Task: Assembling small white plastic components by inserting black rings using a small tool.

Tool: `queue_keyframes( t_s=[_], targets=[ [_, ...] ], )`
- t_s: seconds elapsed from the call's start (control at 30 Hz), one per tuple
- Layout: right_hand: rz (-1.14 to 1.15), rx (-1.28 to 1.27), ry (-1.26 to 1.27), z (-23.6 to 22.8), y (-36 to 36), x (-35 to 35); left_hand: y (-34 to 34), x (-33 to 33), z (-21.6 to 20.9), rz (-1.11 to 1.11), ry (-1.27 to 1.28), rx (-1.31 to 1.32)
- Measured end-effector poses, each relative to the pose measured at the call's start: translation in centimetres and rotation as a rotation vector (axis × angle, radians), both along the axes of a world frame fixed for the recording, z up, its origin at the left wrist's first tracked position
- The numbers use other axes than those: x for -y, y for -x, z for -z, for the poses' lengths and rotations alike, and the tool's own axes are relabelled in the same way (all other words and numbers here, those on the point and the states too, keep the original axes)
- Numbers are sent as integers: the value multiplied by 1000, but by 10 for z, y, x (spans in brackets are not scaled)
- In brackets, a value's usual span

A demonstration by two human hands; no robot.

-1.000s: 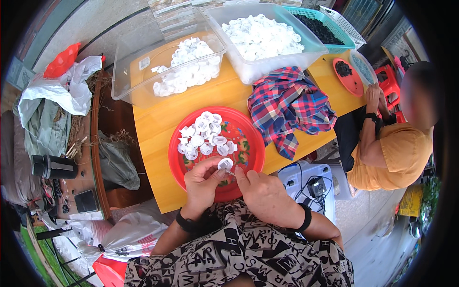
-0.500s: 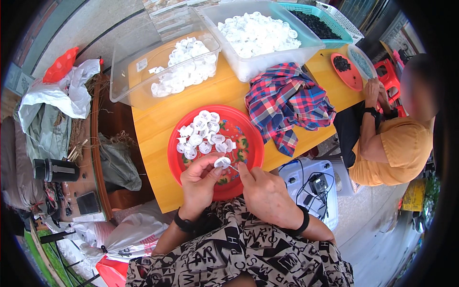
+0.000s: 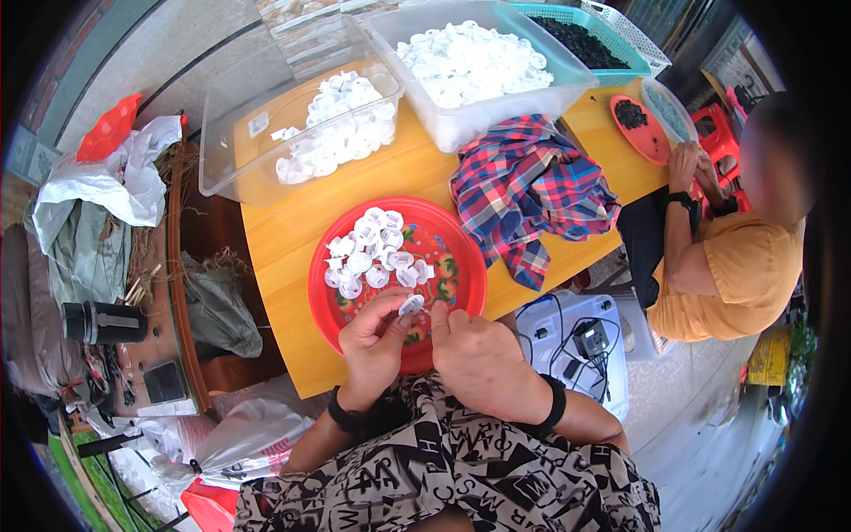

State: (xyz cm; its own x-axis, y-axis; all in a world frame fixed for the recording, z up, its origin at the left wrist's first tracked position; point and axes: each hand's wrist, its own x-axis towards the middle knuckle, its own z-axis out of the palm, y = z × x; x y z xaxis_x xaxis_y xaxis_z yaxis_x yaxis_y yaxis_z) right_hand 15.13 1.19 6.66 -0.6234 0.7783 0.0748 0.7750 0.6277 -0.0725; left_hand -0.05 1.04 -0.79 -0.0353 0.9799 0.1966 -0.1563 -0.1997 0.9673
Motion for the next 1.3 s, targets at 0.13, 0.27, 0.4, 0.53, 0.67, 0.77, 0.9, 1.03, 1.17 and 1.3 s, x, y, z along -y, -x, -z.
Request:
queue_keyframes(
  t_s=[0.13,0.27,0.4,0.53,0.67,0.77,0.9,1.03,1.17,1.3],
  targets=[
    [34,-91,64,3,-4,0,5,-4,-2,29,147,25],
    [65,-299,182,2,-14,4,7,-6,-3,53,230,173],
    [115,-340,254,2,-16,6,9,-6,-4,97,248,288],
    [118,-359,269,3,-15,5,6,-5,-5,83,258,269],
    [107,-319,255,3,-15,4,5,-4,-9,88,250,235],
    [88,-294,243,6,-15,4,5,-3,-8,74,256,181],
    [79,-247,265,1,-15,1,8,-2,-4,64,218,92],
    [35,-242,240,1,-12,-1,7,-2,2,58,142,79],
    [12,-236,192,2,-7,-5,8,-1,7,36,80,23],
    [-44,-229,172,1,-5,-11,10,-3,12,32,49,9]
  ],
)
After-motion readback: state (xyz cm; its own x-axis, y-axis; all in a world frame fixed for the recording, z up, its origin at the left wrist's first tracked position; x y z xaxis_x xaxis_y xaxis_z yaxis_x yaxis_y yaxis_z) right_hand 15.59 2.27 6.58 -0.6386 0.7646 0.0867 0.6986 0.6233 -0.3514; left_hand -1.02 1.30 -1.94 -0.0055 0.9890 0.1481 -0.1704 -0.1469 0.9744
